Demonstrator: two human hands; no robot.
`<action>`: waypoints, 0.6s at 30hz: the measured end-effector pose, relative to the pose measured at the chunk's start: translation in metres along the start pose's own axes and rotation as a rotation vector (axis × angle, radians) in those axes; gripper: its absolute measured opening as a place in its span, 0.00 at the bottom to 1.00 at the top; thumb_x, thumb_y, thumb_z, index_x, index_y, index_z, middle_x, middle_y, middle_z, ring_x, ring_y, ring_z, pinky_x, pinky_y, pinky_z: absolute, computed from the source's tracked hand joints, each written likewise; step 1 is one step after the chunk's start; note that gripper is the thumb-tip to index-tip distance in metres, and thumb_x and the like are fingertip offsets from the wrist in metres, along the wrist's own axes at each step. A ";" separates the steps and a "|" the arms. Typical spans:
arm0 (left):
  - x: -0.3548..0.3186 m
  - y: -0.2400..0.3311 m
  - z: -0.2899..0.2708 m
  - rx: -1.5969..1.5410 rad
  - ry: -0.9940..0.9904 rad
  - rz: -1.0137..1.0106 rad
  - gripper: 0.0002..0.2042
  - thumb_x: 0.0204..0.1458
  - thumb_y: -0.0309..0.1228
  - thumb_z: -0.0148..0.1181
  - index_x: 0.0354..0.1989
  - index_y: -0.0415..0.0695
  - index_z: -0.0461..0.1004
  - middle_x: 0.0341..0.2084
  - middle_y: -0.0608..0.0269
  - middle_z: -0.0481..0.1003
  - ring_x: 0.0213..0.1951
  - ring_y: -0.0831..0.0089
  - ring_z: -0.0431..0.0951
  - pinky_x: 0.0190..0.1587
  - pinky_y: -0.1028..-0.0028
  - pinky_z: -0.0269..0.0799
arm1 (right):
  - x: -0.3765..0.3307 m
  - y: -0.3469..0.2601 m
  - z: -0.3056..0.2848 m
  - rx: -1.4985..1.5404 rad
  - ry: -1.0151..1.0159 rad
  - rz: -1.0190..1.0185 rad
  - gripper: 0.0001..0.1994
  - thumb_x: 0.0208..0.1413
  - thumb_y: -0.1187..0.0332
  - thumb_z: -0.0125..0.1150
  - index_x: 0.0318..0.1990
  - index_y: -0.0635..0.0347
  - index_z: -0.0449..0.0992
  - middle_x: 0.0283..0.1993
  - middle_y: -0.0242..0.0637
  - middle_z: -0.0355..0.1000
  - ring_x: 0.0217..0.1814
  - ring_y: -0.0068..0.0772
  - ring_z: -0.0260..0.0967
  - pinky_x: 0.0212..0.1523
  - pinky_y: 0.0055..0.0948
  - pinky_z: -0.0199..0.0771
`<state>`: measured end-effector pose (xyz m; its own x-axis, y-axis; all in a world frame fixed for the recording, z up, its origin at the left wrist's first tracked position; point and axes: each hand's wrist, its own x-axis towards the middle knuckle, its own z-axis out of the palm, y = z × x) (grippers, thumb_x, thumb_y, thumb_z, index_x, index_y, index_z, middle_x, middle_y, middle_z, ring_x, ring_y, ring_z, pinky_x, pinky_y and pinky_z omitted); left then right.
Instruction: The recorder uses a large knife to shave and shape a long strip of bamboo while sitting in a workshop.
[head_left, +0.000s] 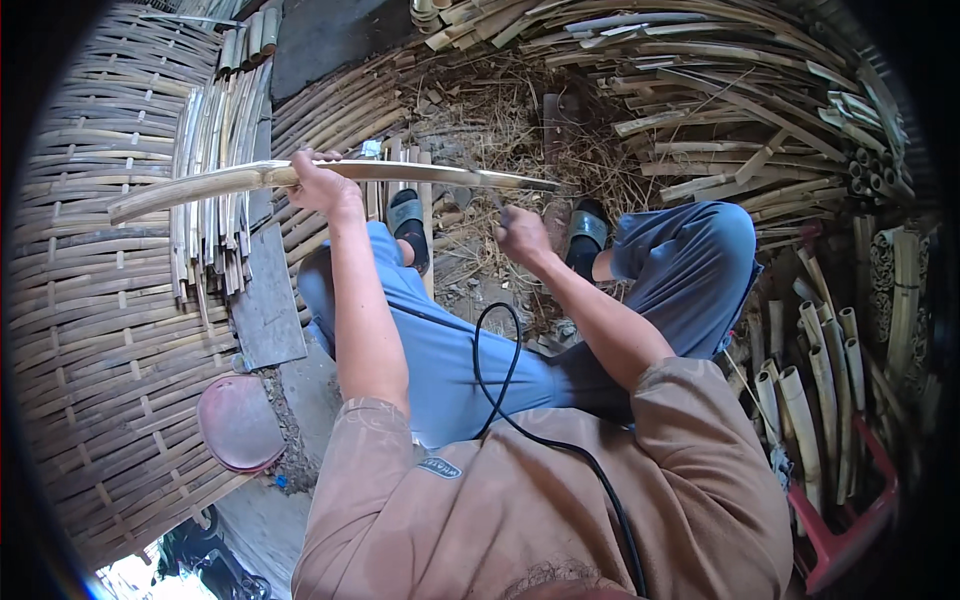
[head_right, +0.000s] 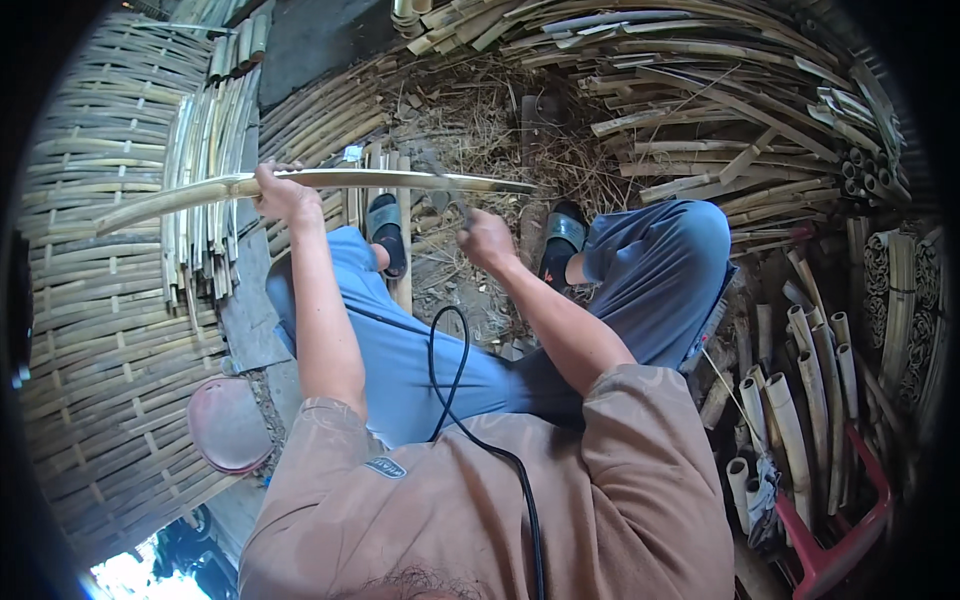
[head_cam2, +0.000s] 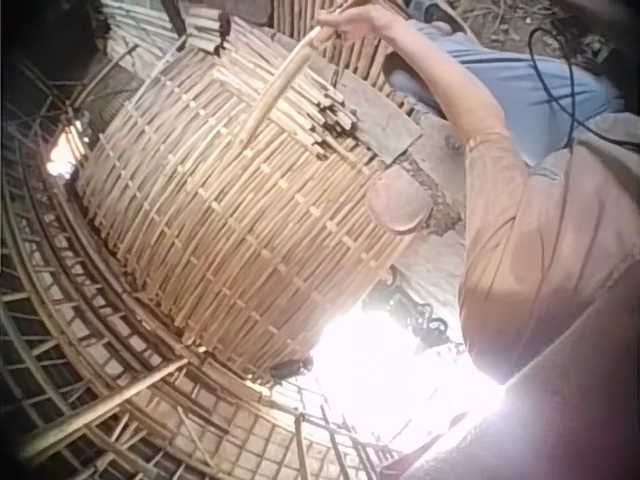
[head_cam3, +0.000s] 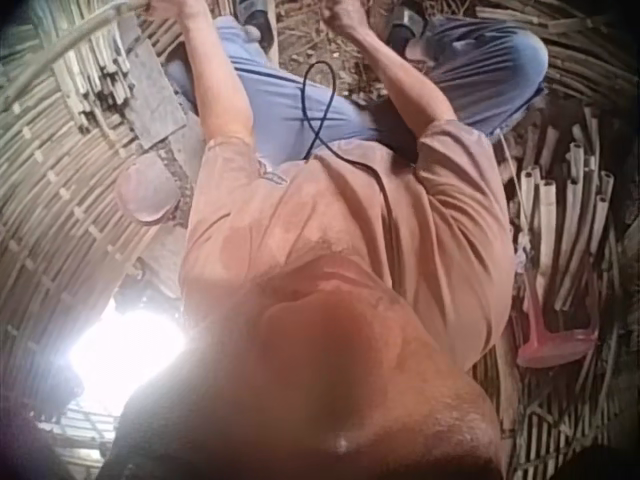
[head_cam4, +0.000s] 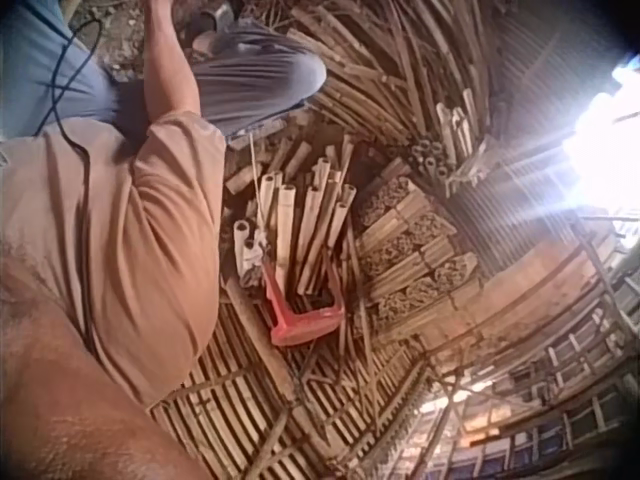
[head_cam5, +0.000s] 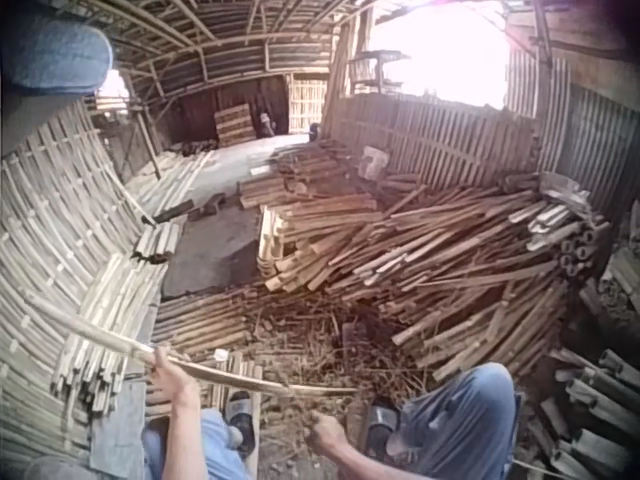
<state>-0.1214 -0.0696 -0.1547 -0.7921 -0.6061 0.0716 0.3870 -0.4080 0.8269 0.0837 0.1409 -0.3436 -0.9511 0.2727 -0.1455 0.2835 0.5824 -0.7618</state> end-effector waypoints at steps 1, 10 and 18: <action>0.001 -0.002 -0.002 0.004 0.001 0.004 0.07 0.47 0.26 0.58 0.26 0.38 0.66 0.17 0.60 0.69 0.15 0.70 0.71 0.21 0.68 0.70 | 0.000 -0.012 0.006 -0.046 0.006 0.002 0.12 0.53 0.64 0.63 0.41 0.61 0.77 0.36 0.56 0.78 0.43 0.62 0.77 0.45 0.51 0.78; 0.006 0.001 -0.015 0.002 0.005 -0.011 0.05 0.44 0.26 0.56 0.24 0.39 0.68 0.16 0.62 0.67 0.15 0.71 0.68 0.21 0.68 0.70 | 0.004 0.068 -0.042 -0.422 -0.195 0.454 0.14 0.54 0.62 0.61 0.41 0.62 0.83 0.42 0.55 0.81 0.48 0.55 0.81 0.51 0.46 0.82; 0.009 -0.007 -0.016 -0.005 -0.017 -0.060 0.08 0.51 0.27 0.64 0.36 0.42 0.71 0.24 0.63 0.74 0.19 0.70 0.75 0.25 0.68 0.75 | 0.005 -0.063 0.003 -0.005 -0.016 -0.106 0.12 0.52 0.65 0.62 0.41 0.63 0.78 0.36 0.59 0.77 0.43 0.62 0.77 0.46 0.52 0.77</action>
<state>-0.1242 -0.0832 -0.1683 -0.8220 -0.5686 0.0318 0.3410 -0.4468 0.8271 0.0606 0.1032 -0.2982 -0.9777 0.1966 -0.0743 0.1815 0.6116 -0.7701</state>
